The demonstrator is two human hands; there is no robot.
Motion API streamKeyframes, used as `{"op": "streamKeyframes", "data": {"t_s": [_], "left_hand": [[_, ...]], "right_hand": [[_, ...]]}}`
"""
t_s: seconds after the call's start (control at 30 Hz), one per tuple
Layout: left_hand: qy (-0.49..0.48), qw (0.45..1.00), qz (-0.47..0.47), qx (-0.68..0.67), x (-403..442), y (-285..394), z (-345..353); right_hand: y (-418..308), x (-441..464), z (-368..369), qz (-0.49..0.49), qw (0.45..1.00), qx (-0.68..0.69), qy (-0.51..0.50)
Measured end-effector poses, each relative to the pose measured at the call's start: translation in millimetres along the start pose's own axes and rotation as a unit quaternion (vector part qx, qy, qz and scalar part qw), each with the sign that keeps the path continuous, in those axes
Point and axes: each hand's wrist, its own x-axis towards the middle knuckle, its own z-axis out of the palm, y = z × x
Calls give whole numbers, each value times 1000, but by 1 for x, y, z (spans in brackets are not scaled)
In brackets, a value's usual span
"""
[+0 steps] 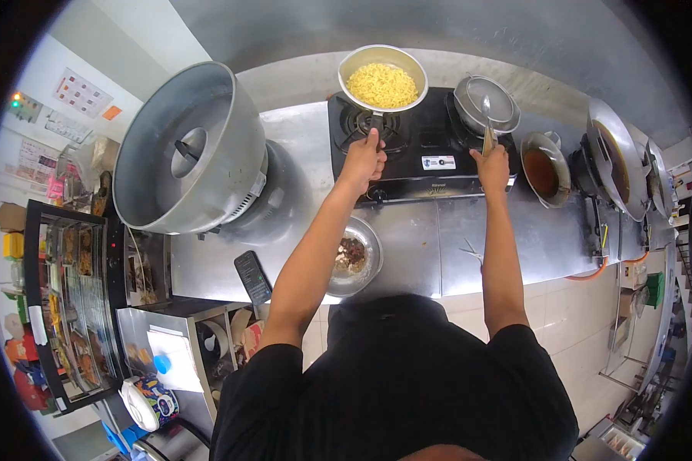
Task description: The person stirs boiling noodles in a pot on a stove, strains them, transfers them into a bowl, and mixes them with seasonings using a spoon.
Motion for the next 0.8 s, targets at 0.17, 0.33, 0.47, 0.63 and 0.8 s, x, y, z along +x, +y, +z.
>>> {"op": "streamKeyframes", "data": {"t_s": [0.17, 0.33, 0.47, 0.63, 0.8], "left_hand": [[-10, 1000, -6, 17, 5, 12, 16], [-18, 998, 2, 53, 21, 10, 30], [-31, 995, 4, 91, 42, 15, 49], [-50, 987, 33, 152, 77, 27, 84], [-7, 914, 129, 385, 121, 37, 116]], "right_hand": [[6, 28, 18, 61, 988, 130, -62], [11, 38, 31, 123, 870, 475, -47], [17, 37, 9, 76, 852, 517, -29], [7, 21, -31, 54, 860, 506, -42], [7, 15, -37, 83, 795, 599, -39]]}}
